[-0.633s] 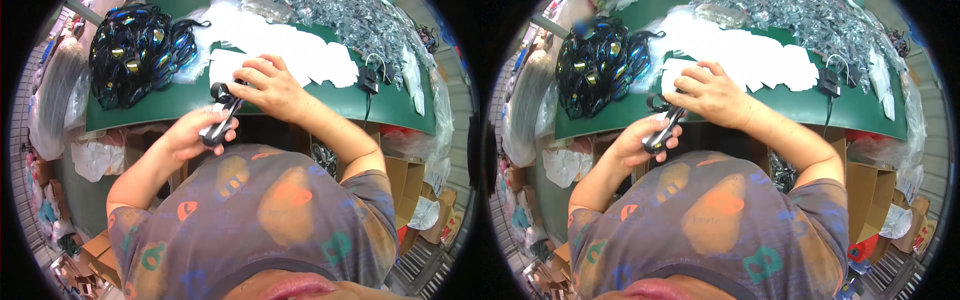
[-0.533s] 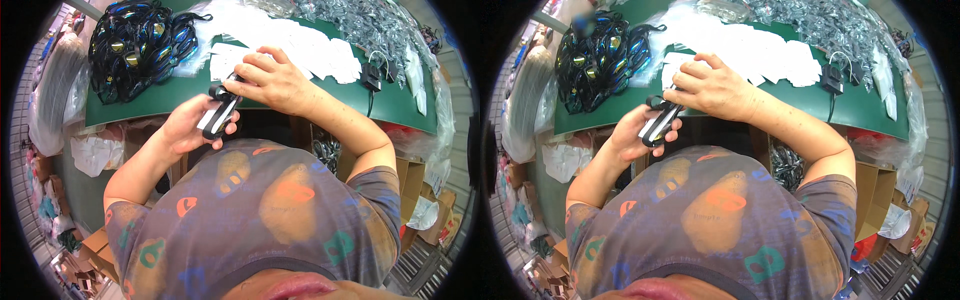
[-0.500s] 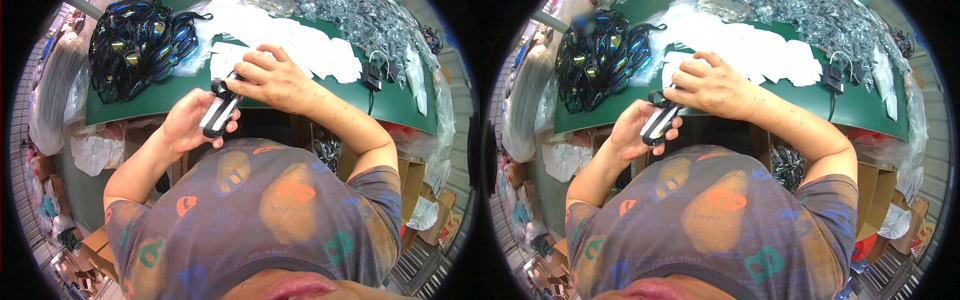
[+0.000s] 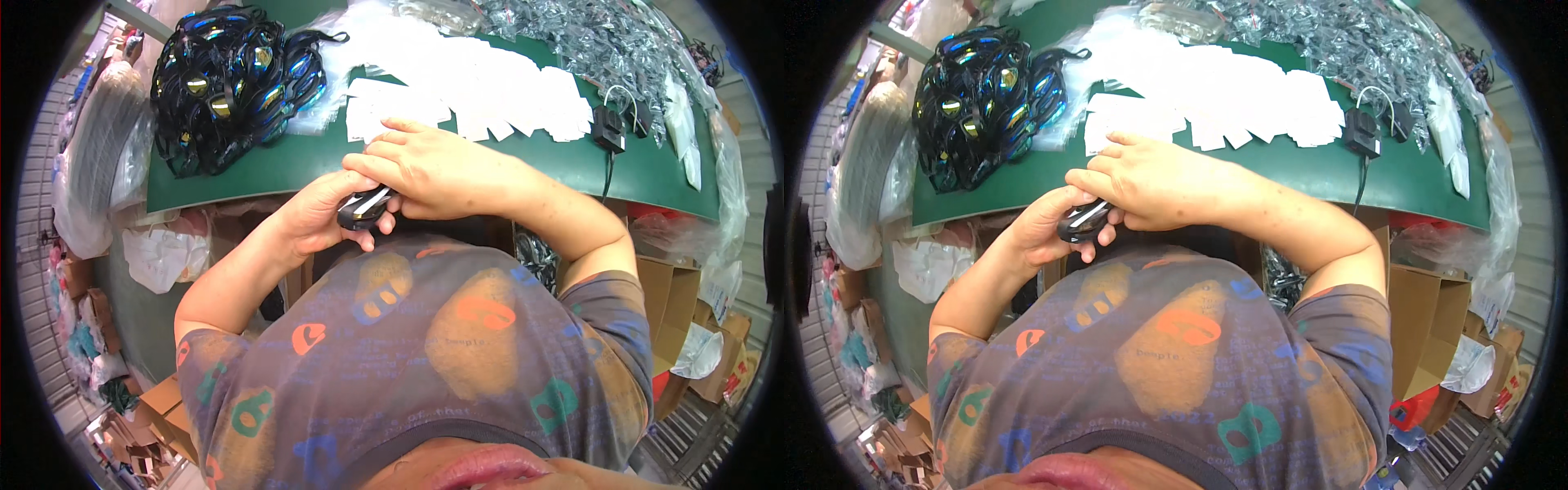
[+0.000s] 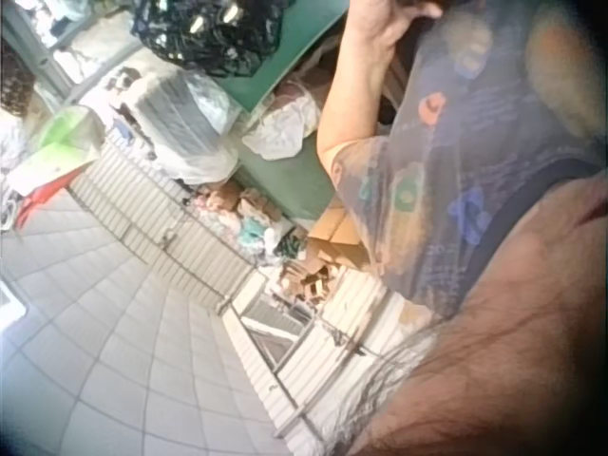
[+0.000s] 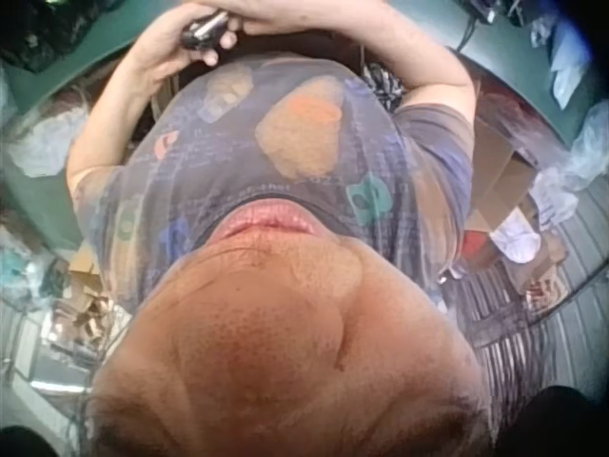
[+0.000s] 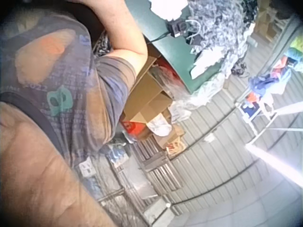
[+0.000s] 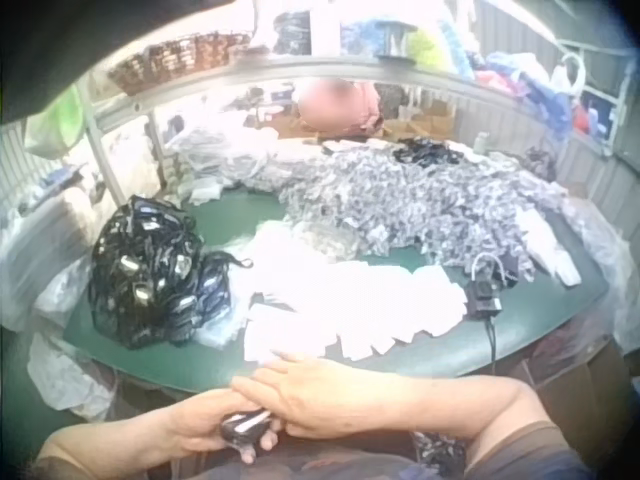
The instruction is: Package swim goggles into individual plastic bags along with instruction manuals.
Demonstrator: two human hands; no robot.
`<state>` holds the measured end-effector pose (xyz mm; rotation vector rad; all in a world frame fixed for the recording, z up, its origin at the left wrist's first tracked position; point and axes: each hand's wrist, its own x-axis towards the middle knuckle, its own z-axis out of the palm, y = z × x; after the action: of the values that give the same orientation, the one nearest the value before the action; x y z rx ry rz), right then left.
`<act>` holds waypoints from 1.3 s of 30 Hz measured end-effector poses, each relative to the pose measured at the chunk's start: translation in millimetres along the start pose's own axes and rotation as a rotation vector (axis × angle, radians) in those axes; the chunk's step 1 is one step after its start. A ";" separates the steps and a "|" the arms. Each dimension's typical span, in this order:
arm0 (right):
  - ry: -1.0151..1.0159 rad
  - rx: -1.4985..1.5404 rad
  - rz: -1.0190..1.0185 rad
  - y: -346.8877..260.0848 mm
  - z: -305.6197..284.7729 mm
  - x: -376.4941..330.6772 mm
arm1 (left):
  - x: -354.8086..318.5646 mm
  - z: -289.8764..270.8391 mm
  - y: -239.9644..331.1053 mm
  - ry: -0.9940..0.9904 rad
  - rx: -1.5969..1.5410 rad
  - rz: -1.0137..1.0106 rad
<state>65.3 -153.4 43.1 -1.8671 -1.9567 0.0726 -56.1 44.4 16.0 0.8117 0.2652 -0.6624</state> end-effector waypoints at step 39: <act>0.702 1.111 0.812 21.2 45.1 -86.5 | 118.0 -39.7 92.5 0.707 1.682 1.334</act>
<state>69.7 -223.3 -28.0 -1.4246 -0.3927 0.5306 94.9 68.0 -10.9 2.4611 -0.3344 0.9518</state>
